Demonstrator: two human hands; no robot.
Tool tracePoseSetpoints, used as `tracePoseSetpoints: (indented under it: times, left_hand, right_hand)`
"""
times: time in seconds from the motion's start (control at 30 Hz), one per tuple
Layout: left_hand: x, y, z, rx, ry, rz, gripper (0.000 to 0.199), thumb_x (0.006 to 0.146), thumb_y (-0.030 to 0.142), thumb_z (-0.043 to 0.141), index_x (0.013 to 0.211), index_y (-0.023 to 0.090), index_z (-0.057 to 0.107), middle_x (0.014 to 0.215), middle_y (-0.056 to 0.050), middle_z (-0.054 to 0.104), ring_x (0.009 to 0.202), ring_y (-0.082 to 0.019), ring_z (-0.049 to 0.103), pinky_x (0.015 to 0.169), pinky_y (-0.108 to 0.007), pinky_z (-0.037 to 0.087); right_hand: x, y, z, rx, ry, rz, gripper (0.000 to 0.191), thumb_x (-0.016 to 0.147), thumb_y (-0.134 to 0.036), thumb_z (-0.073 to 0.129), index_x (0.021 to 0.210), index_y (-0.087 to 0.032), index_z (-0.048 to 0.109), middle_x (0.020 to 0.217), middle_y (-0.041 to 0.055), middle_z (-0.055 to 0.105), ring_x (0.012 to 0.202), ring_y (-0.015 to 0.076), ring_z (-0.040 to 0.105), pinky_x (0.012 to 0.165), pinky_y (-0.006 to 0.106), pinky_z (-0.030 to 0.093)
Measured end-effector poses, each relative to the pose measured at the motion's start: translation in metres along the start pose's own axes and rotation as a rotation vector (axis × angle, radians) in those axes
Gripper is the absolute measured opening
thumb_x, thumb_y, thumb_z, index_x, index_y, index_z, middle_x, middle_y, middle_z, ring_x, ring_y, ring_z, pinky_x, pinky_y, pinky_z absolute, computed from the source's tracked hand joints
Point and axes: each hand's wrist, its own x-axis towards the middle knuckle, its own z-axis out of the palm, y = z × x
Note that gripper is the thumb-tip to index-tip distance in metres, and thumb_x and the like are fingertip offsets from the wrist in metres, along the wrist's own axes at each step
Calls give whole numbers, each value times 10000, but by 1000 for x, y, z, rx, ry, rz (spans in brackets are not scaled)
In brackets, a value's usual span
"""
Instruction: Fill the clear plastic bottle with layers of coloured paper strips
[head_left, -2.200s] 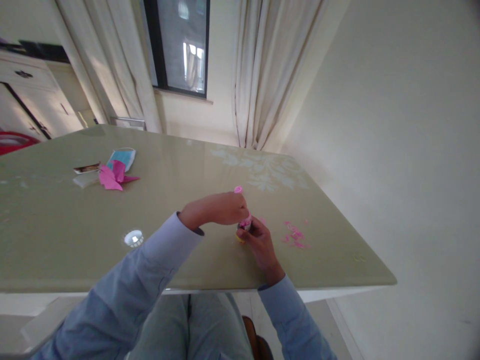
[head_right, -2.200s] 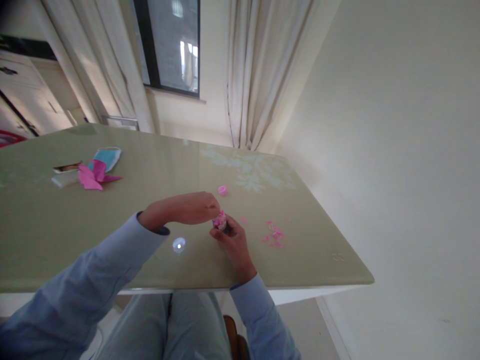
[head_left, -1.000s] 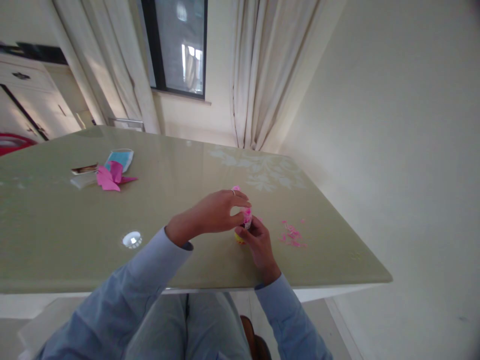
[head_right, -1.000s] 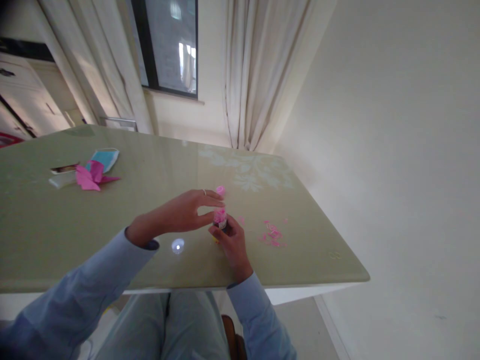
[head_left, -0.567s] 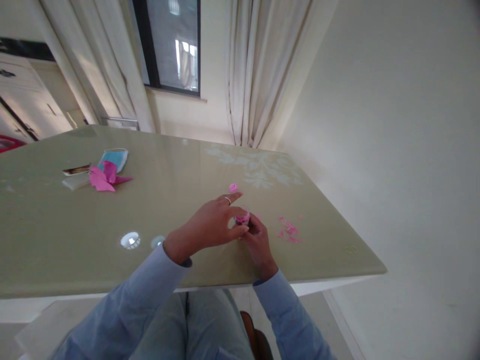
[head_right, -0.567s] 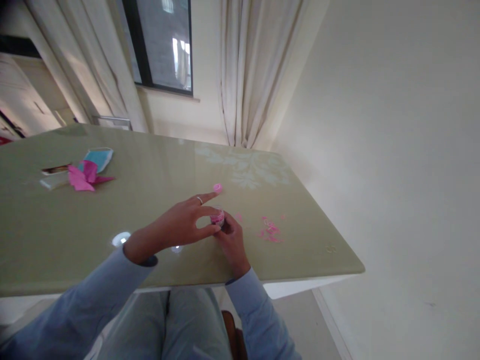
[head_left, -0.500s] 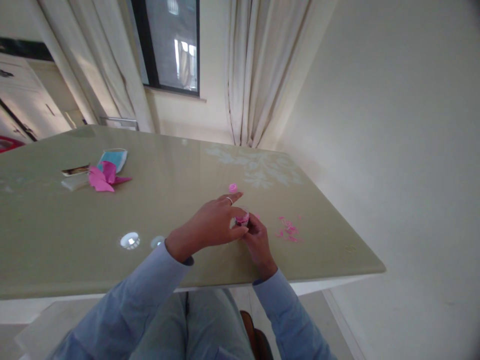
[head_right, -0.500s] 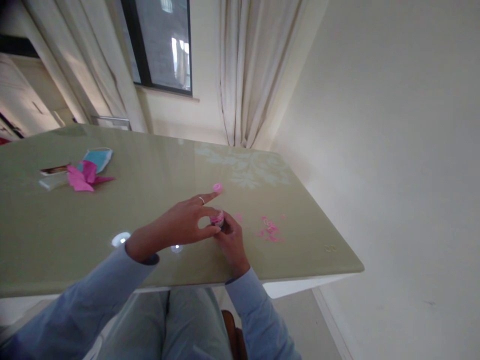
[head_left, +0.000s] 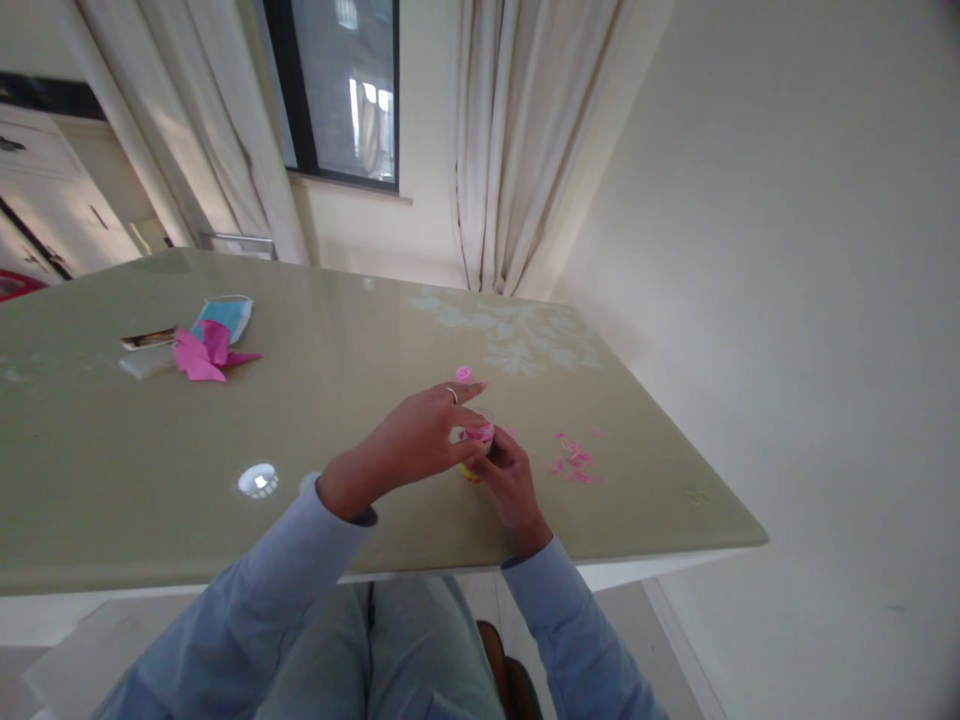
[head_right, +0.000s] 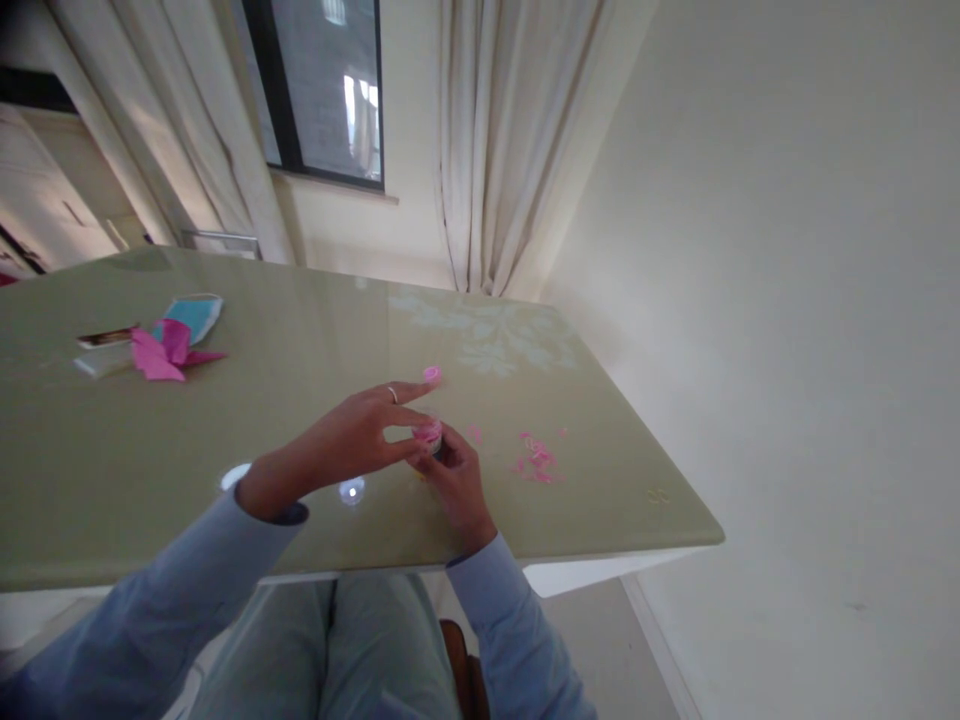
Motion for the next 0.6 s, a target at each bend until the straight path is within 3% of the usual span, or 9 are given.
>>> tracePoseSetpoints:
  times: [0.13,0.23,0.33,0.4,0.5,0.6]
  left_hand:
    - [-4,-3,-7,-65,91,-6,258,918,363,636,1111,249,763,1440,-80,590,1336,-261,550,1129,-423,430]
    - [-8,-7,0,-225,205,-60,420,877,427,681,1233,204,697,1362,-102,651,1260,-262,609,1099,-432,469]
    - [-15,-13,22,-488,219,-146,611,819,499,714,1326,171,618,1319,-129,671,1165,-274,661,939,-412,581]
    - [-20,-16,40,-616,217,-180,678,787,505,742,1351,161,591,1303,-138,673,1161,-280,658,942,-418,584]
    - [-26,-17,63,-780,240,-228,567,825,487,710,1288,168,636,1295,-131,670,1107,-257,678,961,-407,579]
    - [-30,-15,73,-900,295,-255,473,825,472,710,1190,173,695,1286,-123,668,1084,-252,684,923,-379,596]
  right_hand:
    - [-1,-1,1,17,32,1,322,708,-400,838,925,-204,705,828,6,637,736,149,541,669,261,457]
    - [-1,1,0,12,44,6,329,711,-435,836,896,-199,701,821,14,649,736,155,558,668,266,480]
    - [-2,3,-1,26,6,15,422,711,-490,834,991,-201,706,978,57,710,878,204,635,789,318,526]
    - [-2,7,-1,55,-12,11,467,720,-497,834,1057,-214,678,1031,64,721,925,212,659,831,333,534]
    - [-2,13,-2,94,-11,7,468,722,-457,851,1059,-241,610,1010,36,722,901,189,674,815,321,543]
    - [-4,17,-4,73,-45,5,461,718,-415,864,1048,-244,592,1043,33,713,929,187,676,853,335,545]
